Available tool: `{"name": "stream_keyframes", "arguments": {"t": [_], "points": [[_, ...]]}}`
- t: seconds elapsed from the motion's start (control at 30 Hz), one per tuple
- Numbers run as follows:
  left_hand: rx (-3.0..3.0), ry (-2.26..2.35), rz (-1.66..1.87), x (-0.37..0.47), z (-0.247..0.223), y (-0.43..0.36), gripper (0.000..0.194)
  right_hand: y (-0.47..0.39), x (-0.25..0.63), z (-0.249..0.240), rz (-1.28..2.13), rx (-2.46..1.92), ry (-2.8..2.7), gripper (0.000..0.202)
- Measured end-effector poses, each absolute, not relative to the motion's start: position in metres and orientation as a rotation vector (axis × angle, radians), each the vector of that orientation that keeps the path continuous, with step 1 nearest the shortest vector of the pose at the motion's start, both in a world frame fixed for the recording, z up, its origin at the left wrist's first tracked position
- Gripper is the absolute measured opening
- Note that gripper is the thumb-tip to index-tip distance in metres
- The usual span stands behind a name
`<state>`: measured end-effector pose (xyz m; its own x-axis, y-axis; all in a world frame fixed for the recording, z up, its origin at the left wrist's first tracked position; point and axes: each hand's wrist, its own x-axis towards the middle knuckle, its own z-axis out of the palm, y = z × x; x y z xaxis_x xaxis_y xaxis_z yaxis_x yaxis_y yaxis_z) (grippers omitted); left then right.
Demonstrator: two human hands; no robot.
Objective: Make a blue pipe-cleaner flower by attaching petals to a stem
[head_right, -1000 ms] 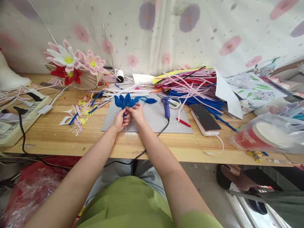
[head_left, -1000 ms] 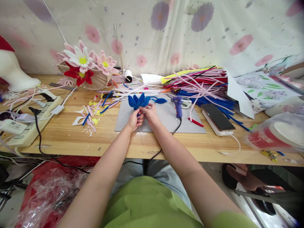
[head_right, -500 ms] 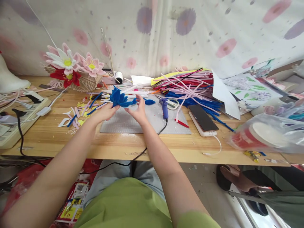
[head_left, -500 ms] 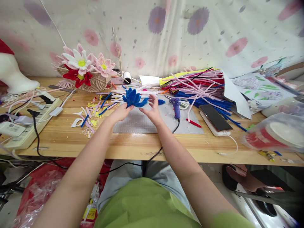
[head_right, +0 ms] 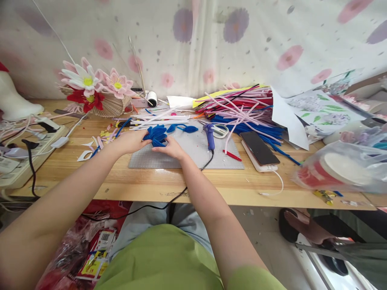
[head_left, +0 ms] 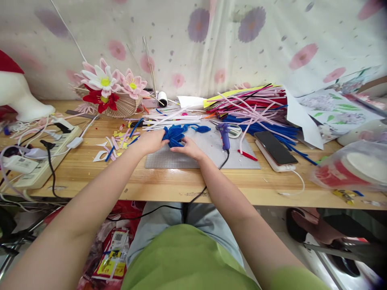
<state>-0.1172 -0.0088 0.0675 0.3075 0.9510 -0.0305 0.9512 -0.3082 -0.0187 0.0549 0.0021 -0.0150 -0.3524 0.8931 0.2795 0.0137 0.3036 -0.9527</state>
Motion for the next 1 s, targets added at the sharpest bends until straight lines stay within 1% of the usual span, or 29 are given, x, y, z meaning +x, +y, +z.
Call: {"name": "stream_keyframes", "arguments": {"t": [0.1, 0.27, 0.37, 0.5, 0.6, 0.7, 0.8, 1.0], "points": [[2.556, 1.891, -0.031, -0.112, 0.072, -0.014, 0.039, 0.002, 0.056, -0.013, 1.281, -0.818, -1.520, 0.044], [2.538, 1.911, 0.164, -0.110, 0.072, -0.019, 0.039, 0.002, 0.056, -0.013, 1.506, -0.686, -1.445, 0.038], [2.513, 1.913, 0.208, -0.111, 0.070, -0.020, 0.036, 0.002, 0.054, -0.015, 1.521, -0.663, -1.419, 0.039], [2.498, 1.771, 0.236, -0.115, 0.068, -0.016, 0.034, 0.002, 0.052, -0.016, 1.515, -0.715, -1.406, 0.042], [2.492, 1.697, 0.263, -0.119, 0.066, -0.012, 0.034, 0.000, 0.052, -0.015, 1.507, -0.749, -1.371, 0.041], [2.510, 1.745, 0.249, -0.120, 0.066, -0.010, 0.031, -0.001, 0.051, -0.015, 1.517, -0.737, -1.367, 0.038], [2.562, 1.802, 0.182, -0.119, 0.067, -0.011, 0.033, -0.001, 0.051, -0.014, 1.546, -0.722, -1.374, 0.035], [2.690, 1.829, -0.002, -0.117, 0.068, -0.016, 0.037, -0.003, 0.046, -0.015, 1.552, -0.775, -1.312, 0.045]]}}
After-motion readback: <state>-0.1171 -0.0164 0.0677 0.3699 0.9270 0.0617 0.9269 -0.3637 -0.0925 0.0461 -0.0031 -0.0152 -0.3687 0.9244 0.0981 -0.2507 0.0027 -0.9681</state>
